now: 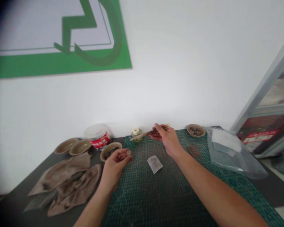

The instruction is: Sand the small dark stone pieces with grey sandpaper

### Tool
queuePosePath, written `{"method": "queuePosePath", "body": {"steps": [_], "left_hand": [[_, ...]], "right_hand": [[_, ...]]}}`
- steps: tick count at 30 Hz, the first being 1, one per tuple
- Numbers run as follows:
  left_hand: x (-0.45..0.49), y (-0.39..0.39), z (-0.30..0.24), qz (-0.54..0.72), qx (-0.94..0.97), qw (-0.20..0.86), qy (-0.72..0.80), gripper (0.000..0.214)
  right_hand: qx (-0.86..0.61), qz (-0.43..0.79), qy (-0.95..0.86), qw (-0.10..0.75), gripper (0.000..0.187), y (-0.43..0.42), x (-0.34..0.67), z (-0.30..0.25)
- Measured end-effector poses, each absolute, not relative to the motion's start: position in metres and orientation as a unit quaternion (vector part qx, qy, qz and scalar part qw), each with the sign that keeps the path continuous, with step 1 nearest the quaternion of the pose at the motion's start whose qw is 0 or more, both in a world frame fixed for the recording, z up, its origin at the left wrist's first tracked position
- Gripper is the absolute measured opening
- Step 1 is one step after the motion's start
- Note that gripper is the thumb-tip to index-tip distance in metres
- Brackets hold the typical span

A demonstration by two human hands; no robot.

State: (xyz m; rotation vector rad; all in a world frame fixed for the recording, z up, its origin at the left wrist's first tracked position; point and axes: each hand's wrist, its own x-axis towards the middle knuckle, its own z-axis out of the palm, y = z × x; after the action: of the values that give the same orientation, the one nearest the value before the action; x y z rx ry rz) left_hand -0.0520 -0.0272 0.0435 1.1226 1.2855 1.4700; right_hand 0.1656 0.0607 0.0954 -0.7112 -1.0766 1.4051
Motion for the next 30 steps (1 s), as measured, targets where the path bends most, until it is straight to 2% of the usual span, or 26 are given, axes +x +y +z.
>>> {"method": "queuePosePath", "body": {"steps": [10, 23, 26, 30], "left_hand": [[-0.018, -0.028, 0.033, 0.550, 0.483, 0.459, 0.503, 0.034], [-0.023, -0.033, 0.031, 0.568, 0.456, 0.479, 0.490, 0.035], [-0.029, -0.037, 0.027, 0.576, 0.428, 0.487, 0.498, 0.034], [-0.036, -0.050, 0.020, 0.570, 0.414, 0.487, 0.516, 0.034]], "right_hand": [[-0.330, 0.669, -0.355, 0.564, 0.030, 0.024, 0.208, 0.053], [-0.331, 0.686, -0.354, 0.543, 0.030, 0.019, 0.206, 0.046], [-0.316, 0.666, -0.363, 0.570, 0.030, 0.032, 0.197, 0.053], [-0.309, 0.579, -0.417, 0.629, 0.033, 0.069, 0.169, 0.065]]}}
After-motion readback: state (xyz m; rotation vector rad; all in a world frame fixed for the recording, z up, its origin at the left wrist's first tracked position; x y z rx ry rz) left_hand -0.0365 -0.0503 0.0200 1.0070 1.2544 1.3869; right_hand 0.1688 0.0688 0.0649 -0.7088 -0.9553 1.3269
